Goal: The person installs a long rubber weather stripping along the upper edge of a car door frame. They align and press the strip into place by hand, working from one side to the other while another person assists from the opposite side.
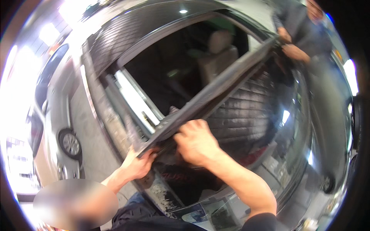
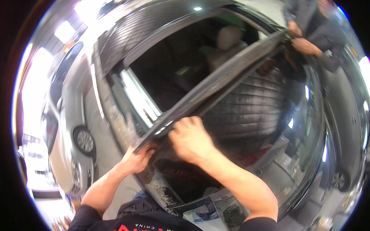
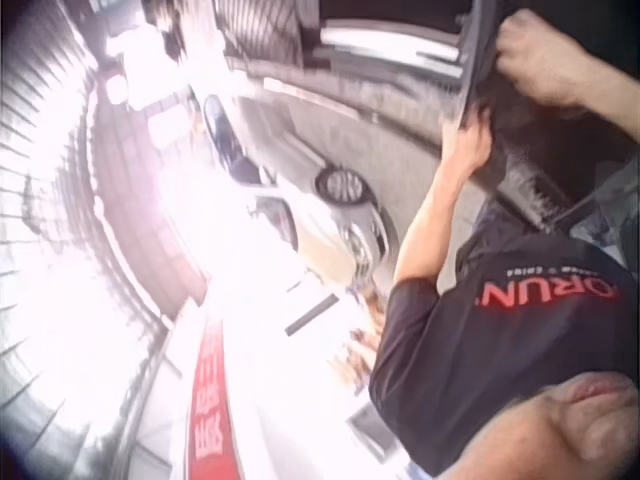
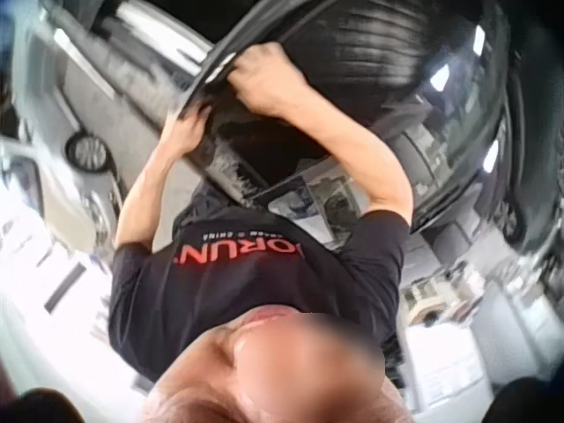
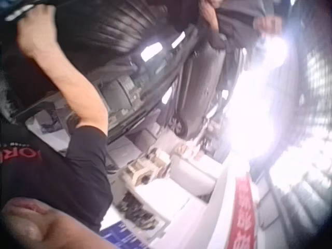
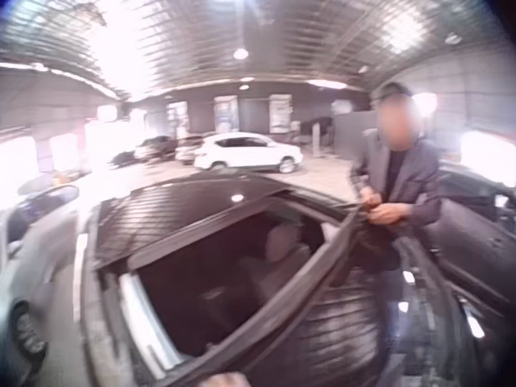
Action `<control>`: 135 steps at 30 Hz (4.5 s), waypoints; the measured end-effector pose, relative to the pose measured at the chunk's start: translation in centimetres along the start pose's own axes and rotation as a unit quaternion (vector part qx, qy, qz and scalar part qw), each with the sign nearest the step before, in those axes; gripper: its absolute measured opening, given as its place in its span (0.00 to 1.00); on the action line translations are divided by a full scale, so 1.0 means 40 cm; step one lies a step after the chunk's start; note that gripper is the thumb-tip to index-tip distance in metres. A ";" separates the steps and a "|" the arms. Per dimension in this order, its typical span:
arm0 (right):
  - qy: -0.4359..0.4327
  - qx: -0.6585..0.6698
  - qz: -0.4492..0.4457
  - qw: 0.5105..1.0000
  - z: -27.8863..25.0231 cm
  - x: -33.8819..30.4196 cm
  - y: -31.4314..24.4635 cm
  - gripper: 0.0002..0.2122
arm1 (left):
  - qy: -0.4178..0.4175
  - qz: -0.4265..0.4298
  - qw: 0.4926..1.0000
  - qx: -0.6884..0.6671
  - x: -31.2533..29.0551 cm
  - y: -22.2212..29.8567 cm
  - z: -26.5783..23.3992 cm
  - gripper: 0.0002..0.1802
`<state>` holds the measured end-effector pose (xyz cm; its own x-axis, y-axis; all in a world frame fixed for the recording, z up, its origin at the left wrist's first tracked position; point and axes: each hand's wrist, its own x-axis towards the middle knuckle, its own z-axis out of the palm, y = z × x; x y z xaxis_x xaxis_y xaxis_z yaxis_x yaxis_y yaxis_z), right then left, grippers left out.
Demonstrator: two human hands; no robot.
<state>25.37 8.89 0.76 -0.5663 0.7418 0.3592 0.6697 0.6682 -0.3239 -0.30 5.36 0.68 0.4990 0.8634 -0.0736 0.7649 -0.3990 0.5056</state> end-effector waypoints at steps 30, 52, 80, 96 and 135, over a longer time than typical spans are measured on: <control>-0.093 0.021 -0.055 0.994 0.024 0.062 -0.065 0.08 | 0.041 0.009 0.997 -0.057 -0.013 -0.007 -0.016 0.17; -0.150 -0.033 0.010 0.988 0.038 0.074 -0.145 0.11 | 0.010 0.007 0.999 -0.036 -0.028 0.036 -0.061 0.20; -0.117 0.026 -0.009 0.993 0.070 0.116 -0.137 0.11 | -0.030 0.063 0.996 -0.053 -0.036 -0.085 -0.062 0.23; -0.106 0.016 0.030 0.994 0.071 0.128 -0.133 0.08 | 0.013 0.085 0.996 0.018 -0.032 -0.069 -0.032 0.20; -0.172 0.064 0.021 0.983 0.047 0.124 -0.084 0.09 | 0.061 0.092 0.992 0.056 -0.034 -0.067 -0.027 0.23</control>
<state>19.42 10.42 2.00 -0.6835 0.7291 0.0341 0.6420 0.6228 -0.4472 -3.47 5.59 0.35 0.5865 0.8011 0.1194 0.7096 -0.5793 0.4012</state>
